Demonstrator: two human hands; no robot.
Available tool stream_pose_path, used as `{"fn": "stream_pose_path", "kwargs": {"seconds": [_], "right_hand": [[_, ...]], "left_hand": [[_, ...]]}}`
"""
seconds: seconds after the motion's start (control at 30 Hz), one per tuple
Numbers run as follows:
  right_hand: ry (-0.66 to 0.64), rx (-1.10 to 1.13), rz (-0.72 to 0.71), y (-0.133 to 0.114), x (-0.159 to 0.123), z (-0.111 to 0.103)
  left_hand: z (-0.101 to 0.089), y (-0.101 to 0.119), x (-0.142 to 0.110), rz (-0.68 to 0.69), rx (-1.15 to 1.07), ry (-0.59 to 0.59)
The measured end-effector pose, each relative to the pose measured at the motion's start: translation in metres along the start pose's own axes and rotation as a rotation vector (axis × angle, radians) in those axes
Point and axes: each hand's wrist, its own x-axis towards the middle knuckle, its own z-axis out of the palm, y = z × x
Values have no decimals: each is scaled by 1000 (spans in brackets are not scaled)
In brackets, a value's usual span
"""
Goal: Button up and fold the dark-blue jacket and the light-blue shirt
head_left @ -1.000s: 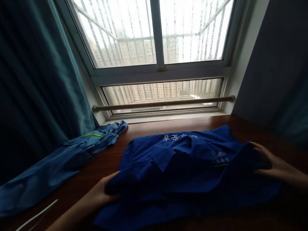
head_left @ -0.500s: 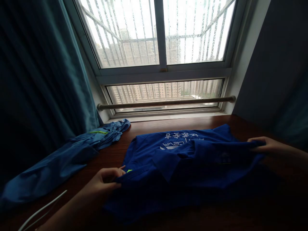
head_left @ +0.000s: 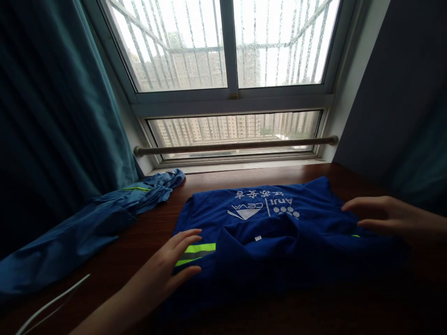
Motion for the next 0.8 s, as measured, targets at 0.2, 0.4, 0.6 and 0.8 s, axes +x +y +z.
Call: {"fn": "stream_pose_path", "kwargs": {"seconds": [0.2, 0.4, 0.6, 0.8], "right_hand": [[-184, 39, -362, -68, 36, 54], [-312, 34, -565, -49, 88, 81], [-244, -123, -571, -26, 74, 121], [-131, -263, -465, -45, 20, 138]], "left_hand": [[47, 47, 12, 205, 109, -207], [68, 38, 9, 275, 174, -313], [57, 24, 17, 340, 179, -268], [46, -2, 50, 524, 255, -252]]}}
